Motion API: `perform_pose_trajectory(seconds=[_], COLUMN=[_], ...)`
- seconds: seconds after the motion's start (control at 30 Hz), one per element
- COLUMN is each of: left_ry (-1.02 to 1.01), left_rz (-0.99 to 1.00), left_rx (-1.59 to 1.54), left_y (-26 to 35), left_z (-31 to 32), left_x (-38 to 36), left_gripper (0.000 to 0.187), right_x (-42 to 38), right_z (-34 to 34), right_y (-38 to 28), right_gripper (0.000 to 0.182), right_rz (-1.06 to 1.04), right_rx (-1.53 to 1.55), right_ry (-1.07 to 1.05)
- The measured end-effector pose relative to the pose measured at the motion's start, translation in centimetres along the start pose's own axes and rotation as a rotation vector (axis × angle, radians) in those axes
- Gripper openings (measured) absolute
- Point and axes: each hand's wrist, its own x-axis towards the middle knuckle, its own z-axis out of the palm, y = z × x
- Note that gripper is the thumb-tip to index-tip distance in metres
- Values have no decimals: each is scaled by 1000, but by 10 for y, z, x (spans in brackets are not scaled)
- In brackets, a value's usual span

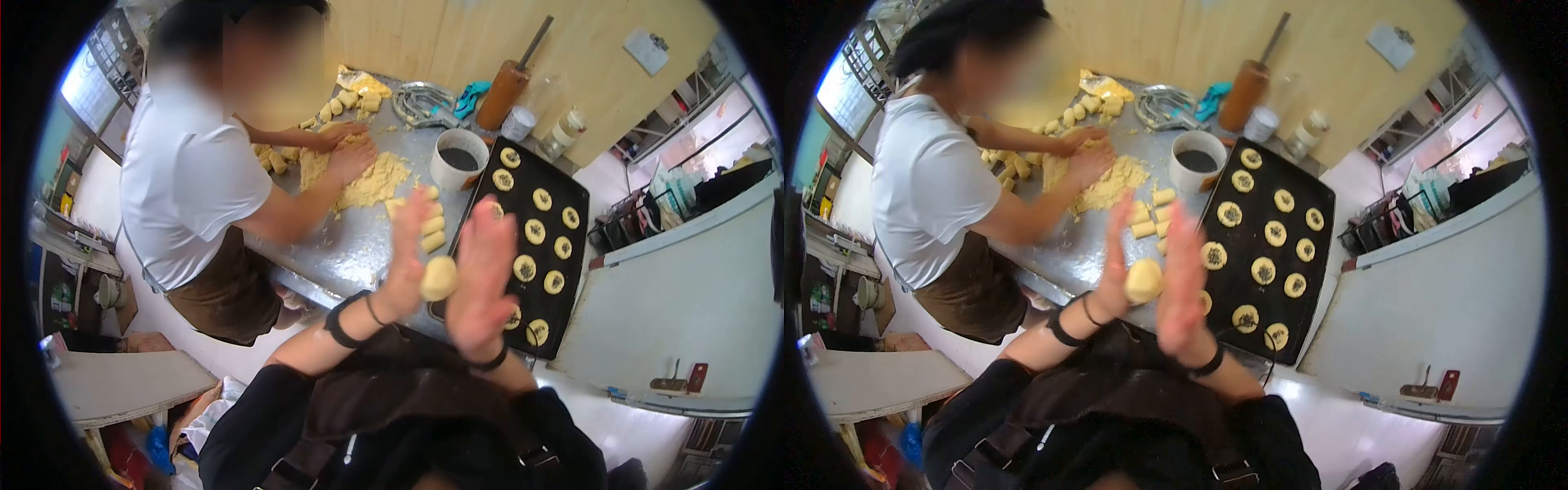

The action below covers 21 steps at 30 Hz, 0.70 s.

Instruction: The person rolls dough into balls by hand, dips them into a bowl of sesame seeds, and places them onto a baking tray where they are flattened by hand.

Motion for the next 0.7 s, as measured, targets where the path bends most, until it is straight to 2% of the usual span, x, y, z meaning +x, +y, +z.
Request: perform_pose_trajectory(seconds=[0.03, 0.1, 0.17, 0.2, 0.27, 0.3, 0.4, 0.47, 0.53, 0.57, 0.63, 0.67, 0.7], left_ry=[-77, -96, 134, 280, 245, 225, 26, -35, 168, 196, 172, 118, 63], left_rz=[-7, -36, -38, -66, -50, -51, 132, 7, 77, 81, 52, 21, -3], left_rx=[83, -126, -294, -280, -289, -293, -53, -129, -268, -275, -228, -174, -116], left_y=[-7, 23, 41, 43, 16, 1, 4, 33, 40, 40, 40, 40, 39], left_z=[6, 22, 12, -1, -1, 0, 14, 23, 4, 1, 5, 13, 20], left_x=[-8, -13, 9, 23, 22, 17, 2, -18, 16, 19, 13, 2, -7], left_gripper=[80, 85, 90, 96, 95, 94, 88, 94, 96, 95, 93, 92, 90], right_x=[17, 30, -1, -20, -33, -24, 31, 21, -11, -22, -25, -19, -2], right_z=[0, -8, -13, -7, 8, 11, -2, 3, -2, 17, 8, 3, 2], right_y=[-10, 8, 34, 37, 21, 10, -7, 7, 22, 10, 5, 6, 4], right_gripper=[96, 93, 90, 88, 94, 95, 99, 99, 97, 97, 99, 100, 96], right_rz=[-33, 56, 184, 193, 218, 174, 51, 158, 239, 271, 53, -39, -38], right_rx=[45, -30, -89, -65, -61, -20, 28, -14, -109, 4, -99, -28, -23], right_ry=[97, 101, -92, -178, -288, -171, 135, 96, -111, -115, -260, -168, -85])
